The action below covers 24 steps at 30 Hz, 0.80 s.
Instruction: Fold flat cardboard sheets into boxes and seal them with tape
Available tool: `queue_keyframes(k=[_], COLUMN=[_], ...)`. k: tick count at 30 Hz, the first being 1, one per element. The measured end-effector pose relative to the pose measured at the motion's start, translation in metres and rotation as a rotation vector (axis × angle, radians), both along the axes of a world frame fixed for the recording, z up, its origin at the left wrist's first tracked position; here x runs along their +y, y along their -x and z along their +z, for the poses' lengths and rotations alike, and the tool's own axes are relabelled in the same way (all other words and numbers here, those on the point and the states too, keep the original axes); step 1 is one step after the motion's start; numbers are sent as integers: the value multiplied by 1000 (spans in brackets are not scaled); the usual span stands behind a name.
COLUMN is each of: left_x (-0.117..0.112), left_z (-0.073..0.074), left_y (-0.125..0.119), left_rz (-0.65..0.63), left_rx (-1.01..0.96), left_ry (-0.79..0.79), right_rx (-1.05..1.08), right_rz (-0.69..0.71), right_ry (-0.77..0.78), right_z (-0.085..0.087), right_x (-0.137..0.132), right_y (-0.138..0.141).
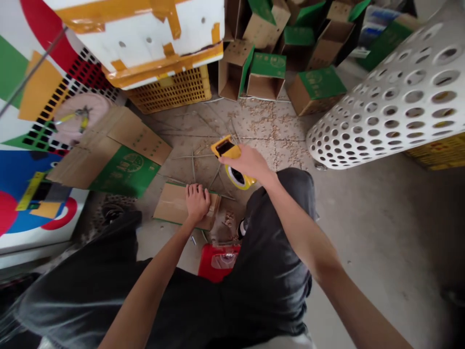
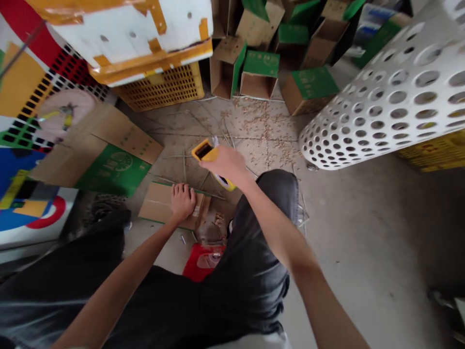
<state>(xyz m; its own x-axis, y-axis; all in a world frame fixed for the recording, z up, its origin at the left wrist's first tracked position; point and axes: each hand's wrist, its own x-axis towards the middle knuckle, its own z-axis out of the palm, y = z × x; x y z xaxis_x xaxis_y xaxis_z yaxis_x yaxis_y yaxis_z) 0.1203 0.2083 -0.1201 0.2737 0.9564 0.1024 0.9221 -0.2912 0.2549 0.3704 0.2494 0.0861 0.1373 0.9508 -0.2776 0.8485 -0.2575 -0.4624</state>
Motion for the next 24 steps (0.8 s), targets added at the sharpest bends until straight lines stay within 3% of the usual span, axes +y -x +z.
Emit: queue_keyframes(k=[4,9,15,18,21,24], left_x=[2,-11,-27,-52,-70,-55], left_z=[6,0,1,5,11,26], left_y=[-7,-36,-42,-23,17,75], left_rz=[13,183,77,-21,-92,-92], left_rx=[13,-24,-15,94,193,174], left_ry=[46,6,32,99,144,144], right_rx=[213,275,258,270,267,249], right_rz=[-82,-150,-173,-142,-111,-97], right_ry=[-121,-190,-178,-168,-160,-154], right_z=[-10,-19,-17,-12,-1,14], right_x=[19,41,61,64,60,50], right_y=[7,21,36,43,47,49])
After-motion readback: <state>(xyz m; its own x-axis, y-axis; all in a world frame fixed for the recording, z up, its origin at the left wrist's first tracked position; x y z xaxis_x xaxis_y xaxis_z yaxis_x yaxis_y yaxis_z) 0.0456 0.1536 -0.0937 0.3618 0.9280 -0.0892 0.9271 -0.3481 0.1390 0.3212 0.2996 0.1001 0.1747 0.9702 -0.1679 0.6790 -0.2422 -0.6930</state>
